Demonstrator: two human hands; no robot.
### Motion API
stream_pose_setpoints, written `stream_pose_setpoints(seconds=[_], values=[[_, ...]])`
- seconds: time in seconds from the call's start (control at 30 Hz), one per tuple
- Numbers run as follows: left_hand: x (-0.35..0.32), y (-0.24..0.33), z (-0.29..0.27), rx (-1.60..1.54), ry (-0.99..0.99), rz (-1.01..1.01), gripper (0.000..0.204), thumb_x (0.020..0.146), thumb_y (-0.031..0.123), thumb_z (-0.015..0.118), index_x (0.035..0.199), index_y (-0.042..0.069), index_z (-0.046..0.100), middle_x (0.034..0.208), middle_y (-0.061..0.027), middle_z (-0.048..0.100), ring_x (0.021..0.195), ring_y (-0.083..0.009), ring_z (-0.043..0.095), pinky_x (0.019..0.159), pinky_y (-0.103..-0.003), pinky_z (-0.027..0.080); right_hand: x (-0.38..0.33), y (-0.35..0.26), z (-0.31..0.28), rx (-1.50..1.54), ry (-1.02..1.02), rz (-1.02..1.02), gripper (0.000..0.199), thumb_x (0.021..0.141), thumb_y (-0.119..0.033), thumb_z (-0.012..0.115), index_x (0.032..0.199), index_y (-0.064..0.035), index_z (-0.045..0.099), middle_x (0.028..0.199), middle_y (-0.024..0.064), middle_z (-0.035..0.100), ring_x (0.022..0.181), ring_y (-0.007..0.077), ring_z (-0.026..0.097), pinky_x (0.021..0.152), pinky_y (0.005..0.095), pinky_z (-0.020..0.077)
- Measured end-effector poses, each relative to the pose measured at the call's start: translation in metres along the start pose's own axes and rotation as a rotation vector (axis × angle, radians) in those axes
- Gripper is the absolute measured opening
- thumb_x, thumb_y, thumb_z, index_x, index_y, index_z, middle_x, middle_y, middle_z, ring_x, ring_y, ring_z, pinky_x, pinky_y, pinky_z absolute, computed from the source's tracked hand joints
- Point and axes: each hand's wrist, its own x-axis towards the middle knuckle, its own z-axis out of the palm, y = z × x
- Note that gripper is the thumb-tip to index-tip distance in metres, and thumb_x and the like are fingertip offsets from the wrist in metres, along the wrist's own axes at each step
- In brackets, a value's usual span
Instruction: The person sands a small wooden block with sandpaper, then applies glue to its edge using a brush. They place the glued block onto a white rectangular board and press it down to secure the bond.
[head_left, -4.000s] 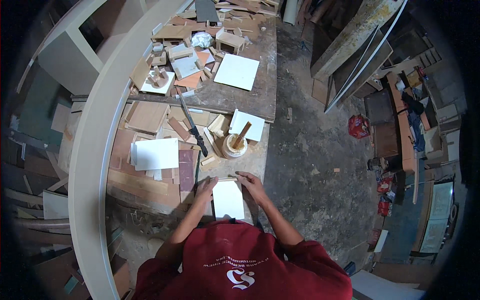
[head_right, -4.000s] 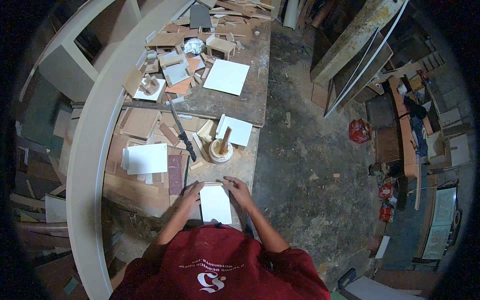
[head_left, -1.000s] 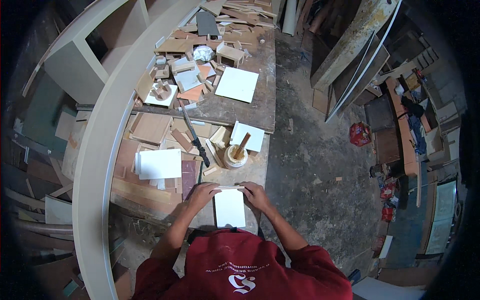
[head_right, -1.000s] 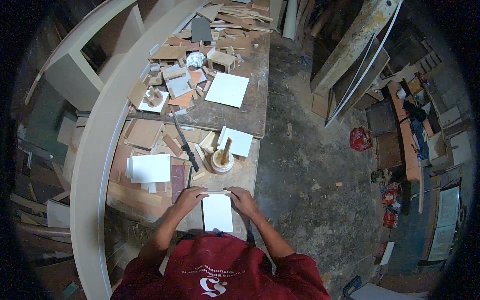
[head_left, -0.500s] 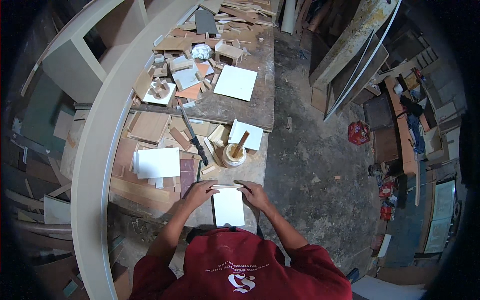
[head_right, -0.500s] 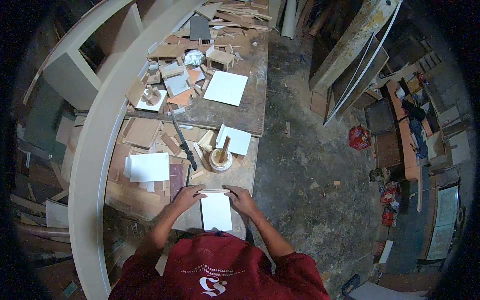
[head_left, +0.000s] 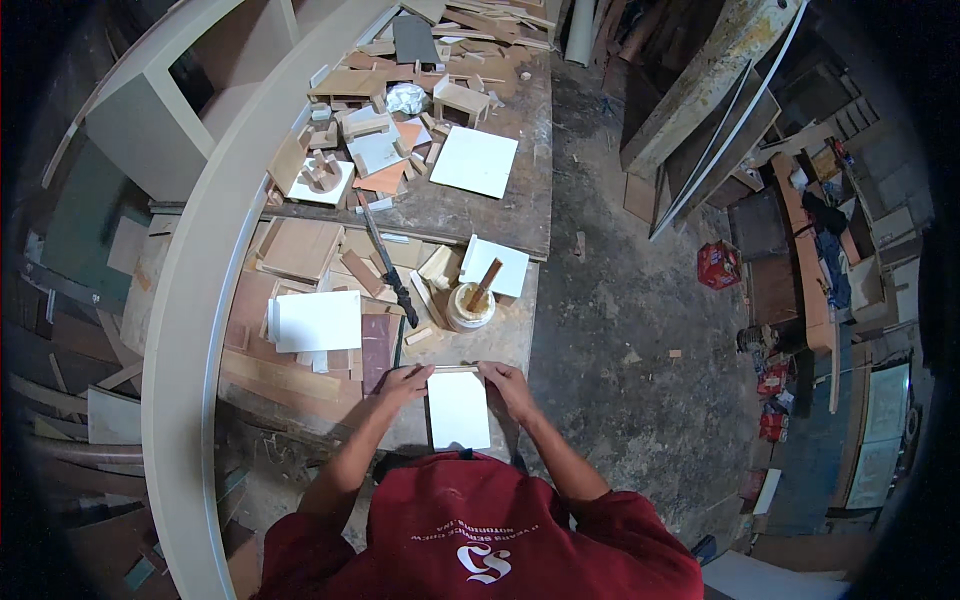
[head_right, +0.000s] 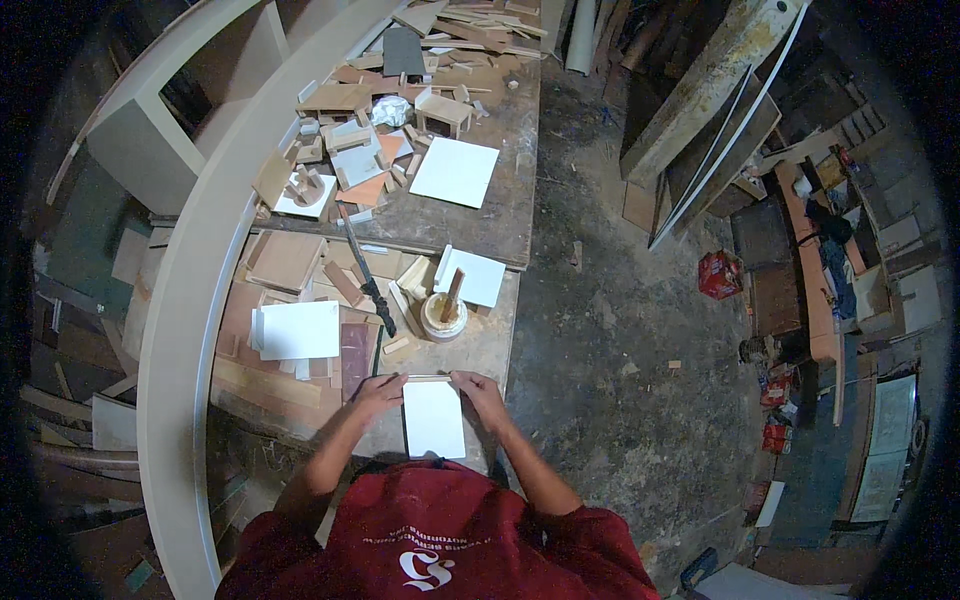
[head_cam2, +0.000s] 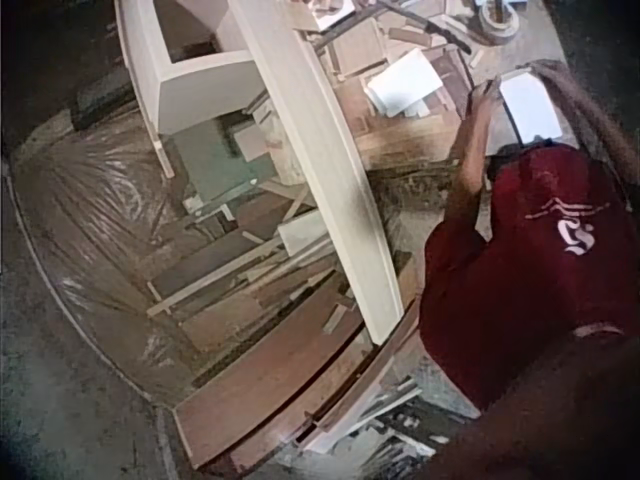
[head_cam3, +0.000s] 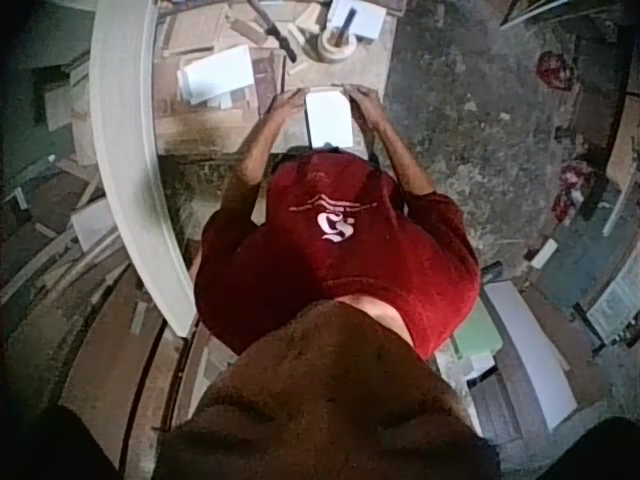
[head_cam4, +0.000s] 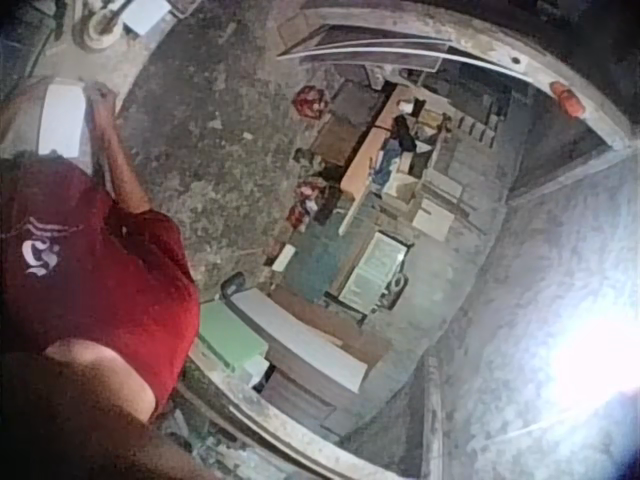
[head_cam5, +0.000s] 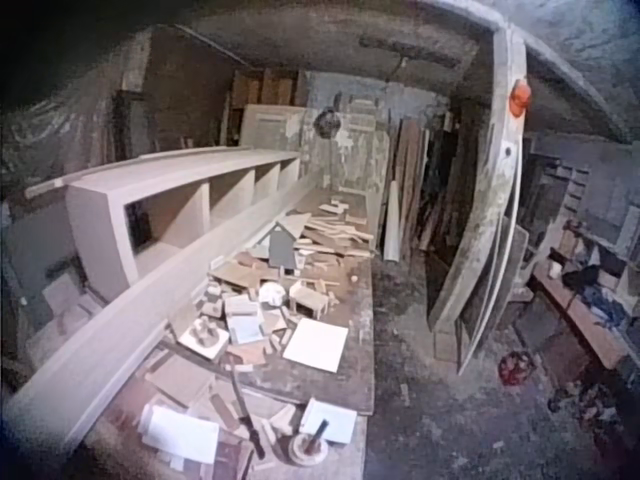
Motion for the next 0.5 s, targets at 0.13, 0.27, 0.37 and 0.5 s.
stream_pose_setpoints(seconds=[0.13, 0.27, 0.37, 0.5], values=[[-0.006, 0.003, 0.011, -0.006, 0.013, 0.017, 0.047, 0.092, 0.036, 0.066, 0.117, -0.004, 0.061, 0.108, -0.0092, 0.065, 0.098, -0.0163, 0.063, 0.089, -0.029, 0.050, 0.010, 0.017, -0.005, 0.043, 0.017, -0.026, 0.037, 0.094, -0.030, 0.063, 0.110, 0.0030, 0.068, 0.093, 0.0025, 0.068, 0.081, 0.0089, 0.059, 0.075, 0.0238, 0.0474], [-0.006, 0.001, 0.012, 0.061, 0.101, 0.001, 0.050, 0.090, 0.039, 0.068, 0.116, -0.004, 0.062, 0.107, -0.0089, 0.066, 0.099, -0.0177, 0.064, 0.090, -0.030, 0.049, 0.009, 0.015, -0.002, 0.036, 0.033, -0.022, 0.034, 0.094, -0.027, 0.063, 0.108, 0.0029, 0.069, 0.093, 0.0020, 0.068, 0.080, 0.0083, 0.059, 0.074, 0.0232, 0.0474], [-0.001, -0.003, 0.009, 0.105, 0.110, 0.006, 0.052, 0.089, 0.040, 0.069, 0.116, -0.004, 0.062, 0.106, -0.0094, 0.066, 0.099, -0.0178, 0.064, 0.091, -0.031, 0.049, 0.012, 0.017, -0.002, 0.033, 0.030, -0.033, 0.032, 0.094, -0.025, 0.064, 0.108, 0.0028, 0.069, 0.093, 0.0017, 0.068, 0.080, 0.0082, 0.059, 0.074, 0.0228, 0.0474], [-0.001, -0.003, 0.009, 0.141, 0.101, 0.015, 0.051, 0.089, 0.039, 0.069, 0.114, -0.005, 0.063, 0.106, -0.0100, 0.067, 0.098, -0.0170, 0.063, 0.091, -0.030, 0.049, 0.013, 0.020, -0.005, 0.021, 0.033, -0.038, 0.031, 0.093, -0.024, 0.064, 0.108, 0.0025, 0.069, 0.093, 0.0020, 0.068, 0.080, 0.0083, 0.059, 0.074, 0.0230, 0.0478]])
